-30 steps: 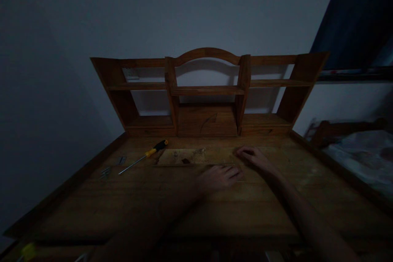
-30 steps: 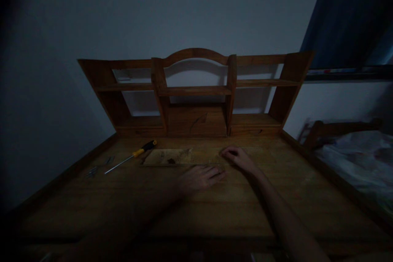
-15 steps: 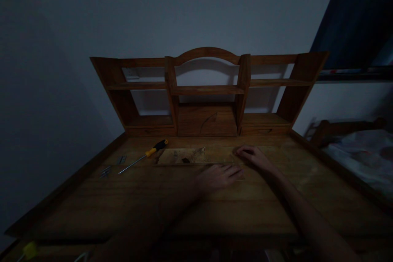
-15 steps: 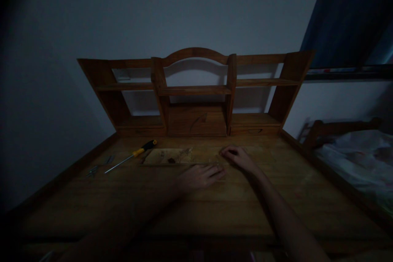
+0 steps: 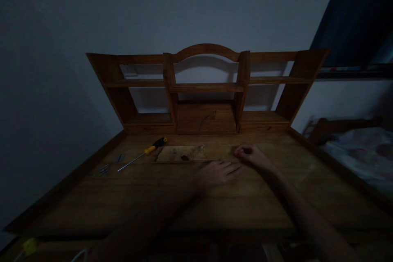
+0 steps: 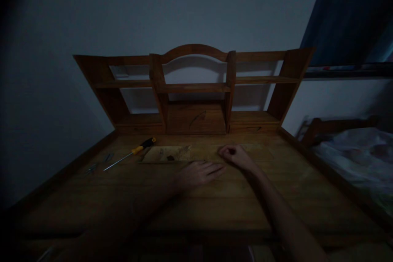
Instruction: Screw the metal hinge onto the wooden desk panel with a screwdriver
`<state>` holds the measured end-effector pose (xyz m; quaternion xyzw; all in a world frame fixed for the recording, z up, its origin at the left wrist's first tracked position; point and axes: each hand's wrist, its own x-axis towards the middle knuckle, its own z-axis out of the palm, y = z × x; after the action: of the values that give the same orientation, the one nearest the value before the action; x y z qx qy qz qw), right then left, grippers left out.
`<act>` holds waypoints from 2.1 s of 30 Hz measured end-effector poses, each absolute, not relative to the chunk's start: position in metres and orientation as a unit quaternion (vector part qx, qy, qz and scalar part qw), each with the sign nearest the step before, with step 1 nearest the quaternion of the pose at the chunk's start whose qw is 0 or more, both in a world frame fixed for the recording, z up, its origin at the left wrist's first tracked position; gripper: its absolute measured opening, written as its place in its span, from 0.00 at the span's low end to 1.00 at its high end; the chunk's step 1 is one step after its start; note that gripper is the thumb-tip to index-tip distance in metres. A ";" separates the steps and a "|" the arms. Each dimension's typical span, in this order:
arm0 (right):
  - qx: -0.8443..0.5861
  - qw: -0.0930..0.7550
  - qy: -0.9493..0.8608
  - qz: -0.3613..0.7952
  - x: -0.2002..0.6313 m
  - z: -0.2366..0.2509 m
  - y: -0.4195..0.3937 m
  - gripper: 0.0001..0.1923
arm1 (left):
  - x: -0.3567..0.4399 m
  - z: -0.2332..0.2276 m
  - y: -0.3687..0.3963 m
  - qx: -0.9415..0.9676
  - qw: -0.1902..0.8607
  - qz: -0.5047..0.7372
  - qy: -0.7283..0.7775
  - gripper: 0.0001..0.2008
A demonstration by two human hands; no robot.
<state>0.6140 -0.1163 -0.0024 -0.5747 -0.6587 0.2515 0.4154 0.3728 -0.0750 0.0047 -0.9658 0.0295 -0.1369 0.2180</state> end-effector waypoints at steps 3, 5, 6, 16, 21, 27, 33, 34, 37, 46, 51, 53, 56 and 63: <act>-0.590 0.400 -0.655 0.252 0.611 0.000 -0.119 0.14 | 0.373 0.005 -0.075 -0.964 0.220 -0.147 0.022 0.25; -0.592 0.393 -0.649 0.270 0.609 0.002 -0.121 0.15 | 0.372 0.005 -0.075 -0.963 0.220 -0.152 0.018 0.25; -0.588 0.391 -0.648 0.285 0.607 0.003 -0.122 0.16 | 0.373 0.004 -0.076 -0.963 0.220 -0.153 0.016 0.25; -0.530 0.374 -0.642 0.409 0.609 0.008 -0.127 0.18 | 0.375 -0.002 -0.079 -0.954 0.247 -0.159 0.068 0.22; -0.529 0.352 -0.619 0.462 0.611 0.005 -0.127 0.19 | 0.376 -0.002 -0.081 -0.957 0.231 -0.159 0.073 0.22; -0.532 0.350 -0.593 0.492 0.612 0.011 -0.132 0.21 | 0.374 0.006 -0.083 -0.970 0.197 -0.130 0.059 0.23; -0.522 0.348 -0.566 0.535 0.616 0.012 -0.132 0.24 | 0.373 0.009 -0.083 -0.966 0.207 -0.143 0.066 0.23; -0.518 0.348 -0.565 0.540 0.617 0.010 -0.131 0.24 | 0.373 0.008 -0.082 -0.962 0.214 -0.152 0.069 0.23; -0.516 0.350 -0.565 0.540 0.621 0.003 -0.127 0.24 | 0.374 0.006 -0.080 -0.955 0.233 -0.164 0.080 0.23; -0.547 0.338 -0.574 0.507 0.624 0.002 -0.125 0.24 | 0.376 -0.002 -0.075 -0.958 0.228 -0.158 0.070 0.23; -0.549 0.338 -0.575 0.504 0.624 0.003 -0.126 0.23 | 0.375 -0.002 -0.073 -0.961 0.233 -0.138 0.054 0.24; -0.551 0.343 -0.572 0.502 0.624 0.003 -0.127 0.22 | 0.375 -0.001 -0.073 -0.962 0.232 -0.138 0.051 0.25; -0.550 0.354 -0.570 0.497 0.621 0.005 -0.128 0.21 | 0.375 -0.002 -0.072 -0.962 0.224 -0.145 0.050 0.25; -0.561 0.349 -0.567 0.492 0.621 0.009 -0.127 0.21 | 0.375 -0.002 -0.071 -0.965 0.219 -0.141 0.035 0.26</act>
<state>0.6212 -0.1267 0.0086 -0.5608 -0.5669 0.4920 0.3493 0.3749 -0.0712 -0.0018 -0.9650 0.0353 -0.1406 0.2187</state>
